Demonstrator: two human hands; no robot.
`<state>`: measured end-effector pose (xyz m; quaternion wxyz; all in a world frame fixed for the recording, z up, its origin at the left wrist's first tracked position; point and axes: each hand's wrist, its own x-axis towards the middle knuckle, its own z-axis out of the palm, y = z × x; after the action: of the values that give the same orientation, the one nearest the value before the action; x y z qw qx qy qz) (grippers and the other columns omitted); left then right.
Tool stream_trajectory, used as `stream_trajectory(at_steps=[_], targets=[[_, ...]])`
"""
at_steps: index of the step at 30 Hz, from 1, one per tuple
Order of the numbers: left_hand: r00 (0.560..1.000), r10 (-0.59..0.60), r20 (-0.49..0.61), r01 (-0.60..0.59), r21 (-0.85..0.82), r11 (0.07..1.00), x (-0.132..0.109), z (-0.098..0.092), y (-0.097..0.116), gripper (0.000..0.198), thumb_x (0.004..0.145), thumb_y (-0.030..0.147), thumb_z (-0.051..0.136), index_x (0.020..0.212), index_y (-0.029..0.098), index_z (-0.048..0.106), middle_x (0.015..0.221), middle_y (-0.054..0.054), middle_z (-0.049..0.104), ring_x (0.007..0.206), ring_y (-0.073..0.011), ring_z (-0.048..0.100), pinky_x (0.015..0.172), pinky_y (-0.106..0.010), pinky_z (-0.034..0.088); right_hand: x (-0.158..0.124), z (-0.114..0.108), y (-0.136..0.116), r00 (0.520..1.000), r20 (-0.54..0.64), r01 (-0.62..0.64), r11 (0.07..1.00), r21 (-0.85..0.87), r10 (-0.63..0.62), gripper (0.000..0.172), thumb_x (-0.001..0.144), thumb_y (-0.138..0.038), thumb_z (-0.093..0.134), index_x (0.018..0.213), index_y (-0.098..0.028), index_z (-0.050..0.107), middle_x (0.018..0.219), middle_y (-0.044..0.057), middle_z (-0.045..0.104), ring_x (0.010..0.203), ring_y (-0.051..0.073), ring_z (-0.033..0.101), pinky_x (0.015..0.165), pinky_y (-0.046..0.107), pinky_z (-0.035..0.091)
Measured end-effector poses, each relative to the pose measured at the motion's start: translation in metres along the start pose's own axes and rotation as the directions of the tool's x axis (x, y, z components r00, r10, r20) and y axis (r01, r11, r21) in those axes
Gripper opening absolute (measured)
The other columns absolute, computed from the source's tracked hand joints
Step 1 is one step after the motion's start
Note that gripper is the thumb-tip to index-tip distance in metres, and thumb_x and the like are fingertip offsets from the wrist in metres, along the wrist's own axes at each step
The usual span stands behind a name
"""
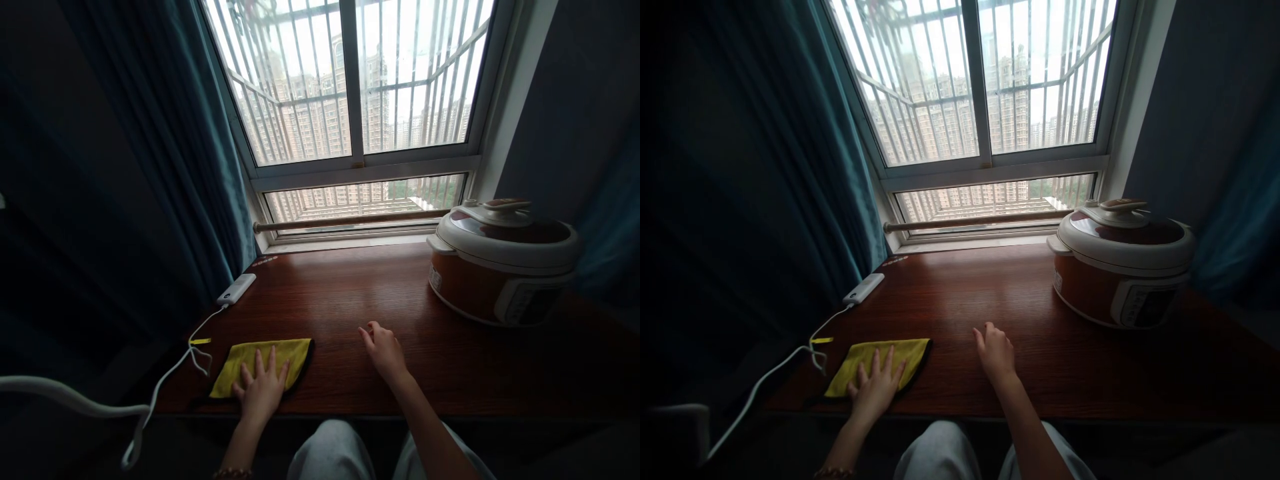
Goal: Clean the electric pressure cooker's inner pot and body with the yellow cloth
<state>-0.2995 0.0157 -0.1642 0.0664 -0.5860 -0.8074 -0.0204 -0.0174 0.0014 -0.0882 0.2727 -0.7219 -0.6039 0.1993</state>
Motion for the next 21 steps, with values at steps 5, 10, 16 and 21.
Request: stream_trajectory(at_steps=[5, 10, 16, 21], targets=[[1.000, 0.013, -0.016, -0.012, 0.026, 1.000, -0.0080, -0.0033, 0.0007, 0.055, 0.089, 0.048, 0.023, 0.140, 0.027, 0.023, 0.148, -0.012, 0.020, 0.129, -0.0438, 0.019, 0.095, -0.062, 0.020, 0.0003, 0.0000, -0.0008, 1.000, 0.012, 0.003, 1.000, -0.015, -0.003, 0.039, 0.089, -0.046, 0.036, 0.107, -0.019, 0.057, 0.089, 0.010, 0.068, 0.085, 0.023, 0.064, 0.066, 0.027, 0.042], [1.000, 0.018, -0.021, -0.017, 0.016, 1.000, -0.0090, -0.0037, 0.0011, 0.055, 0.089, 0.047, 0.023, 0.140, 0.026, 0.023, 0.147, -0.012, 0.021, 0.129, -0.0433, 0.020, 0.095, -0.063, 0.020, 0.0007, 0.0013, -0.0004, 1.000, 0.017, 0.006, 1.000, -0.026, -0.006, 0.038, 0.089, -0.045, 0.037, 0.106, -0.018, 0.058, 0.088, 0.011, 0.068, 0.085, 0.024, 0.064, 0.065, 0.028, 0.042], [0.999, 0.042, -0.027, -0.042, 0.000, 0.999, -0.0100, -0.0083, 0.0010, 0.053, 0.090, 0.042, 0.027, 0.139, 0.025, 0.027, 0.146, -0.014, 0.023, 0.129, -0.0427, 0.021, 0.093, -0.065, 0.021, 0.0008, 0.0001, 0.0011, 1.000, 0.021, 0.011, 1.000, -0.028, -0.010, 0.039, 0.089, -0.046, 0.036, 0.106, -0.018, 0.058, 0.088, 0.011, 0.068, 0.084, 0.024, 0.064, 0.065, 0.028, 0.042], [0.999, 0.044, -0.016, -0.044, 0.019, 0.999, -0.0104, -0.0095, 0.0014, 0.052, 0.090, 0.040, 0.028, 0.139, 0.024, 0.027, 0.147, -0.015, 0.022, 0.129, -0.0423, 0.023, 0.093, -0.064, 0.023, 0.0010, 0.0006, 0.0013, 0.999, 0.036, 0.007, 0.999, -0.043, -0.006, 0.039, 0.089, -0.046, 0.036, 0.105, -0.018, 0.058, 0.088, 0.011, 0.068, 0.083, 0.024, 0.065, 0.064, 0.028, 0.042]])
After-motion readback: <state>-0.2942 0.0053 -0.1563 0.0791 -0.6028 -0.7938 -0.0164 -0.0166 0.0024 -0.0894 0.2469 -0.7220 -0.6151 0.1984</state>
